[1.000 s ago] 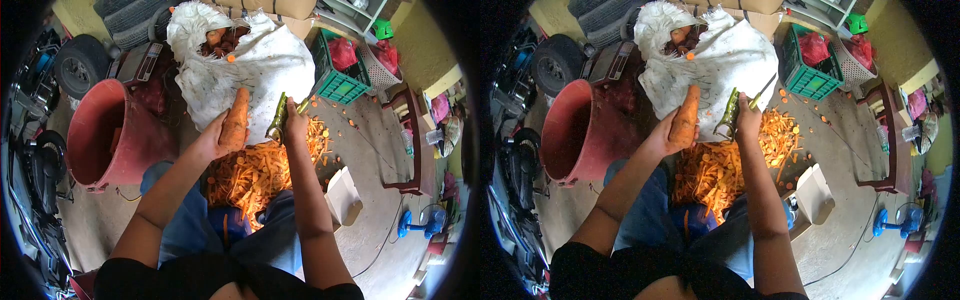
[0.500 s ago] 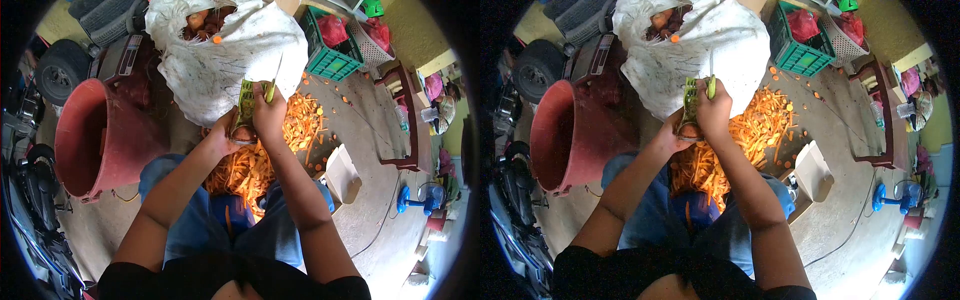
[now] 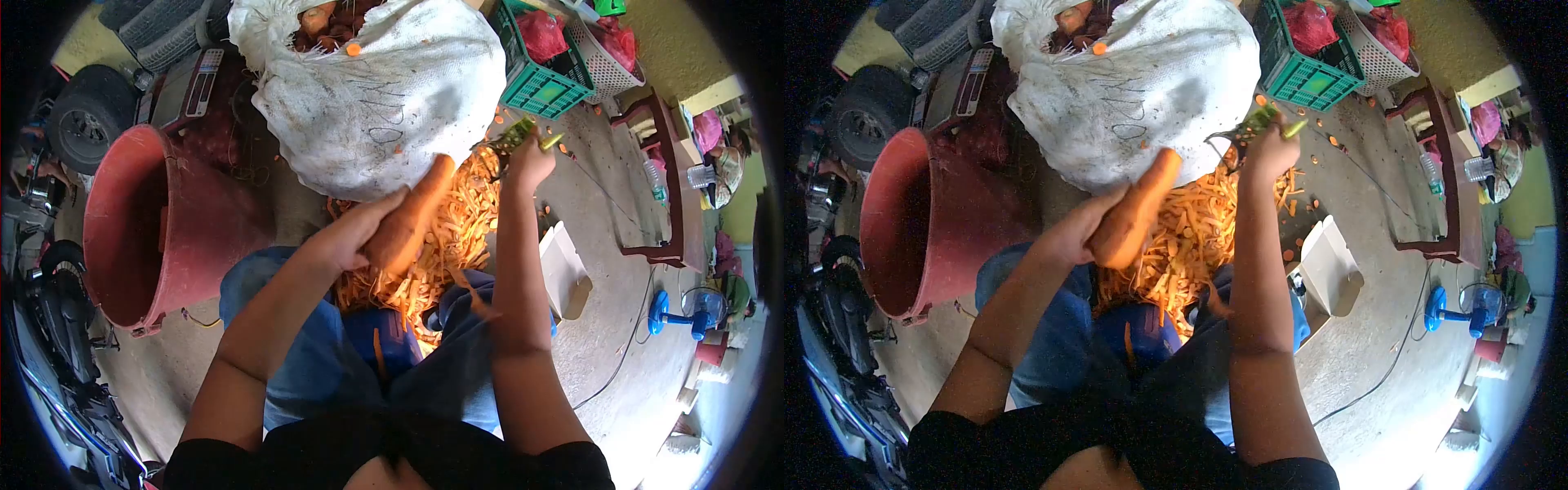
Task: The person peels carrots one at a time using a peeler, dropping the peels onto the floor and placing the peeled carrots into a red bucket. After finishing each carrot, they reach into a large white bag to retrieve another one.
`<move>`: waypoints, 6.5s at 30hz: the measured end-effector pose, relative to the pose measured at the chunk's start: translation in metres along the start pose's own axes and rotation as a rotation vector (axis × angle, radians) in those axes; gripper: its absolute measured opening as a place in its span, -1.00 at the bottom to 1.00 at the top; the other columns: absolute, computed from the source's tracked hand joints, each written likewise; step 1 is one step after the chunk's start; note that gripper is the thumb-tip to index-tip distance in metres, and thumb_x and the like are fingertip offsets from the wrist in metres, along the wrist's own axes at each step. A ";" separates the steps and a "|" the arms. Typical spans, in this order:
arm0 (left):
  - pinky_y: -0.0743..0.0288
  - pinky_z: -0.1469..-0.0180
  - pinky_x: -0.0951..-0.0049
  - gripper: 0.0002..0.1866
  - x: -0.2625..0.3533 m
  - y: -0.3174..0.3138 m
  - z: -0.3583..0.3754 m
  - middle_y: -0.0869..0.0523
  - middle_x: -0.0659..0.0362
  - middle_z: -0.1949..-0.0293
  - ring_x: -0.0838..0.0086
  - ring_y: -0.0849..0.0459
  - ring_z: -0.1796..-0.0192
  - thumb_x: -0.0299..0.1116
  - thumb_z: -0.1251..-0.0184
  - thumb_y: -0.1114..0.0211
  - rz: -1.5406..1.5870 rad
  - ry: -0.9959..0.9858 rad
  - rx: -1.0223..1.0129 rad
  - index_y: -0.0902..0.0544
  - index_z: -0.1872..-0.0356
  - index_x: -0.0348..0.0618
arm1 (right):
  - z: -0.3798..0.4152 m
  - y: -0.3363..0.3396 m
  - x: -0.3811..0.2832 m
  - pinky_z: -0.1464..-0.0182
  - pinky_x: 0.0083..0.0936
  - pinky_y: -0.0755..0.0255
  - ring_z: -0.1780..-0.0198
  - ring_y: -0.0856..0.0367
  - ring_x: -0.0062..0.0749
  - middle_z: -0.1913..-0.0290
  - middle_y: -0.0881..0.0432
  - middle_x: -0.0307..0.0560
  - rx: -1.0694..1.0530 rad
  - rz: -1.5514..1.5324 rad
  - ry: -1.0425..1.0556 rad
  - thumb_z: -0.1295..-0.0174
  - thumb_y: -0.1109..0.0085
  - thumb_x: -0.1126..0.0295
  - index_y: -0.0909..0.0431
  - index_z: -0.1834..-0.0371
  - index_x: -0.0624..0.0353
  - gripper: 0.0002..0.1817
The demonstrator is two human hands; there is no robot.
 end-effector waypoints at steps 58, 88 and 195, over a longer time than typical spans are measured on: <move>-0.50 0.48 0.22 -0.61 -0.008 0.018 -0.014 -0.52 0.16 0.44 0.36 -0.56 0.47 -0.03 -0.17 0.04 0.087 0.098 0.101 -0.37 0.19 -0.16 | 0.029 -0.005 -0.019 0.65 -0.61 -0.16 0.69 -0.30 -0.61 0.71 -0.40 -0.19 -0.223 0.040 -0.046 -0.04 -0.02 0.28 -0.48 0.62 0.33 -0.70; -0.50 0.45 0.37 -0.64 -0.014 0.043 -0.031 -0.55 0.15 0.39 0.45 -0.56 0.42 -0.08 -0.24 0.16 0.143 0.048 0.257 -0.42 0.21 -0.15 | 0.117 -0.029 -0.040 0.54 -0.57 -0.22 0.59 -0.31 -0.60 0.65 -0.42 -0.15 -0.500 0.053 0.288 -0.11 0.05 0.36 -0.43 0.49 0.34 -0.78; -0.43 0.21 0.47 -0.55 0.012 0.020 -0.007 -0.49 0.12 0.22 0.49 -0.52 0.23 -0.11 -0.12 -0.06 -0.115 -0.044 0.244 -0.34 0.07 -0.22 | 0.020 -0.002 -0.026 0.50 -0.65 -0.26 0.59 -0.36 -0.62 0.58 -0.47 -0.19 -0.200 -0.154 0.156 -0.11 0.03 0.34 -0.45 0.45 0.38 -0.75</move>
Point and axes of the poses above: each hand's wrist, its own z-axis away from the middle knuckle, its own y-axis out of the back of the hand, x = y × z, the point moved 6 cm from there along -z, towards the middle knuckle
